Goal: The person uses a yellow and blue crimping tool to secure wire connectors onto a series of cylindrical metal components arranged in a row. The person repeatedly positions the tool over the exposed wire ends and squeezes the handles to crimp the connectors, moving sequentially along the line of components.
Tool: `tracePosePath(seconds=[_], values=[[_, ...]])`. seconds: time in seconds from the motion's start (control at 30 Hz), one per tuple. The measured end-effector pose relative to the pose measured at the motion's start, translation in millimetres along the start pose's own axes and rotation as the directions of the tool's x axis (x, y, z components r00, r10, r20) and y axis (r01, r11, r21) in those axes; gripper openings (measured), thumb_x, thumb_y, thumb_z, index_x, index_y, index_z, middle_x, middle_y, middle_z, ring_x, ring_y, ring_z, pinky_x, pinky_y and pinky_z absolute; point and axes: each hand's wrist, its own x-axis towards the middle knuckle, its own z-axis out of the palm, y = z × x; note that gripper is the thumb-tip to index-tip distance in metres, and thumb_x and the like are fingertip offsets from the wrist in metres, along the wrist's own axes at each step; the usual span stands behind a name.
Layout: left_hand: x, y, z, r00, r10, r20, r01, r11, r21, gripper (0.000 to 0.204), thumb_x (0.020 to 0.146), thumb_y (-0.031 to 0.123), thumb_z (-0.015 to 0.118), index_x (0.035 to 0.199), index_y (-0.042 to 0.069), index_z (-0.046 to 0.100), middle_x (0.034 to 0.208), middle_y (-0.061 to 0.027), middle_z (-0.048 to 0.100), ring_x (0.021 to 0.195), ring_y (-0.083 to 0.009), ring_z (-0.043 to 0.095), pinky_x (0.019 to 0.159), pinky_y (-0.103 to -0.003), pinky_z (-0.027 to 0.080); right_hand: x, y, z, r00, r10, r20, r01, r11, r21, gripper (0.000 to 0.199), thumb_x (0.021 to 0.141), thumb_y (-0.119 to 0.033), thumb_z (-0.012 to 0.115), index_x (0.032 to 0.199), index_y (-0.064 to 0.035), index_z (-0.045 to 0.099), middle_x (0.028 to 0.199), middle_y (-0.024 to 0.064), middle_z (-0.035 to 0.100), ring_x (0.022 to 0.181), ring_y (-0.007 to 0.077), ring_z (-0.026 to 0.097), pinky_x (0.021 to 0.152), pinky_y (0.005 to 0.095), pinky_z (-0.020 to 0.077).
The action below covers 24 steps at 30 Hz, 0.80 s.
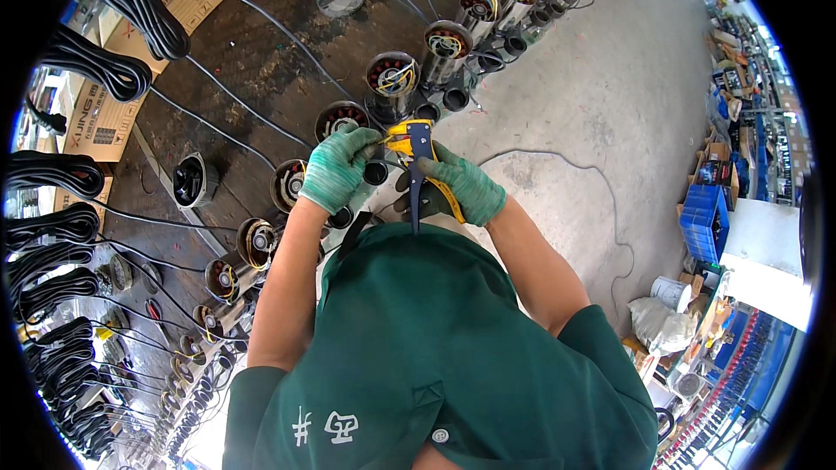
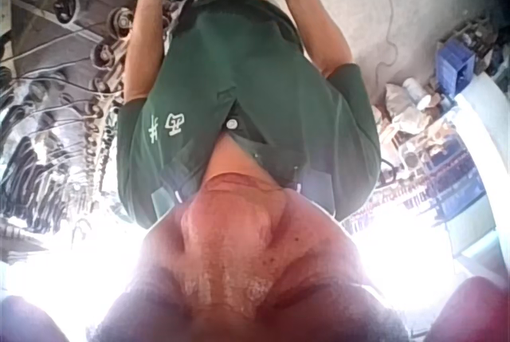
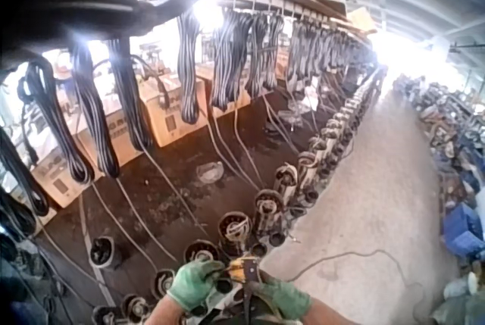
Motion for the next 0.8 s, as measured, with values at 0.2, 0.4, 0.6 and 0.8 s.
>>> tracePosePath(seconds=[0.2, 0.4, 0.6, 0.8], values=[[-2, -4, -1, 0.999, 0.035, -0.004, -0.035, 0.999, 0.017, 0.024, 0.095, 0.005, 0.070, 0.117, 0.005, 0.076, 0.107, -0.0188, 0.073, 0.101, -0.0391, 0.070, 0.090, -0.045, 0.056, 10, 1, -1, 0.999, 0.011, -0.041, -0.013, 0.999, -0.051, 0.057, 0.103, -0.038, 0.069, 0.149, -0.0118, 0.046, 0.108, 0.0120, 0.071, 0.086, 0.0246, 0.075, 0.075, 0.0409, 0.0648], [-2, -3, 0, 0.999, 0.043, -0.019, -0.043, 0.999, 0.014, 0.023, 0.093, 0.005, 0.072, 0.115, 0.004, 0.076, 0.104, -0.0190, 0.073, 0.098, -0.0396, 0.070, 0.088, -0.045, 0.057, 11, 0, 0, 0.999, 0.001, -0.039, -0.002, 0.999, -0.038, 0.054, 0.105, -0.029, 0.067, 0.151, -0.0127, 0.044, 0.104, 0.0087, 0.068, 0.085, 0.0206, 0.071, 0.075, 0.0415, 0.0648], [0, 2, -1, 0.998, -0.063, 0.032, 0.063, 0.998, -0.016, 0.020, 0.094, 0.005, 0.074, 0.113, 0.000, 0.075, 0.104, -0.0192, 0.073, 0.100, -0.0406, 0.070, 0.090, -0.043, 0.056, 23, 18, -9, 0.995, -0.080, -0.059, 0.075, 0.994, -0.078, 0.055, 0.105, -0.032, 0.065, 0.151, -0.0133, 0.042, 0.098, 0.0080, 0.068, 0.082, 0.0179, 0.070, 0.071, 0.0388, 0.0634], [-1, -5, -2, 0.999, -0.037, 0.008, 0.037, 0.998, -0.043, 0.020, 0.094, 0.002, 0.072, 0.113, 0.000, 0.074, 0.104, -0.0189, 0.072, 0.099, -0.0400, 0.070, 0.089, -0.041, 0.055, 12, 18, 19, 0.991, -0.110, -0.079, 0.123, 0.974, 0.192, 0.052, 0.106, -0.031, 0.058, 0.151, -0.0161, 0.039, 0.105, 0.0153, 0.069, 0.086, 0.0300, 0.073, 0.074, 0.0476, 0.0636]])
